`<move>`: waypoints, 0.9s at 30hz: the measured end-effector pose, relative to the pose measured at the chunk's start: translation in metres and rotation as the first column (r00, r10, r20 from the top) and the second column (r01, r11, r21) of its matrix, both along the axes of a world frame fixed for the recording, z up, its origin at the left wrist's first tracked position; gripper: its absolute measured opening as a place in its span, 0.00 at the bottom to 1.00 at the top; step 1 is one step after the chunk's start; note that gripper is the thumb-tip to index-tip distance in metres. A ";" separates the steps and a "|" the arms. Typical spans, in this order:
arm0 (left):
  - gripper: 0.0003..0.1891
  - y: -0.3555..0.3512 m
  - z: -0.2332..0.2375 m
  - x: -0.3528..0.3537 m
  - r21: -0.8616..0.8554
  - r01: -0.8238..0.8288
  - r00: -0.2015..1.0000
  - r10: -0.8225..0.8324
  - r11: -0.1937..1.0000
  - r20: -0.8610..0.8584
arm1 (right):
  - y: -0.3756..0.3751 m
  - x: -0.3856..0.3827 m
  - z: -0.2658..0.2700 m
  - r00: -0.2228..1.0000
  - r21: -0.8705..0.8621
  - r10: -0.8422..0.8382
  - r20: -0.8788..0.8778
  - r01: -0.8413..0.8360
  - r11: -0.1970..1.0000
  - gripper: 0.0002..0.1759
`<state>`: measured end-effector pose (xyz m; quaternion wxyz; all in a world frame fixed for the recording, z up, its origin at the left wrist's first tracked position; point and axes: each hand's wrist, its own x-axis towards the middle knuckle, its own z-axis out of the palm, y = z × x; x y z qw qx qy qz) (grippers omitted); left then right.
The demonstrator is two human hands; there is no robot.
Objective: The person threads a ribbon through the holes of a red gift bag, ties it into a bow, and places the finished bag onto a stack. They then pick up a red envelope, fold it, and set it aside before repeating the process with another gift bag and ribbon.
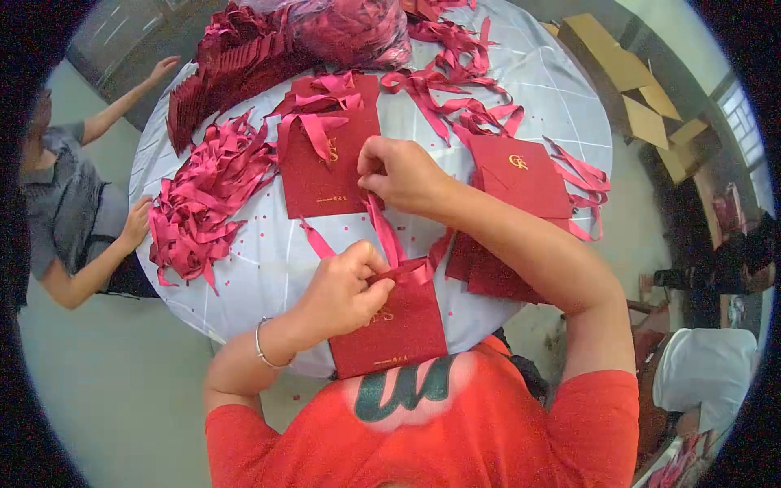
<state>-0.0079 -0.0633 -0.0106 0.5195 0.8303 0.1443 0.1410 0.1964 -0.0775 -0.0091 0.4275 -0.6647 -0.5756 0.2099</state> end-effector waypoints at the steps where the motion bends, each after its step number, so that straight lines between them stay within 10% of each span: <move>1: 0.08 0.000 0.000 0.000 0.002 -0.002 1.000 0.002 1.000 0.002 | 0.002 -0.001 -0.001 1.000 0.002 0.002 0.002 -0.002 1.000 0.08; 6: 0.08 0.000 0.001 0.002 -0.015 -0.006 1.000 0.005 1.000 -0.013 | 0.001 -0.003 -0.006 0.944 0.110 -0.066 0.324 0.032 0.993 0.08; 15: 0.07 0.002 -0.001 0.004 0.010 -0.029 0.998 0.030 1.000 -0.051 | -0.015 -0.004 0.021 0.945 0.115 -0.128 0.301 0.097 0.989 0.11; 22: 0.08 0.006 0.003 0.006 -0.126 -0.007 0.985 -0.014 0.992 -0.172 | -0.093 0.003 0.044 0.838 -0.296 0.418 0.350 -0.324 0.899 0.17; 27: 0.07 0.007 -0.001 0.009 -0.162 -0.012 0.971 -0.027 0.987 -0.236 | -0.108 -0.001 0.063 0.839 -0.142 0.388 0.382 -0.361 0.922 0.11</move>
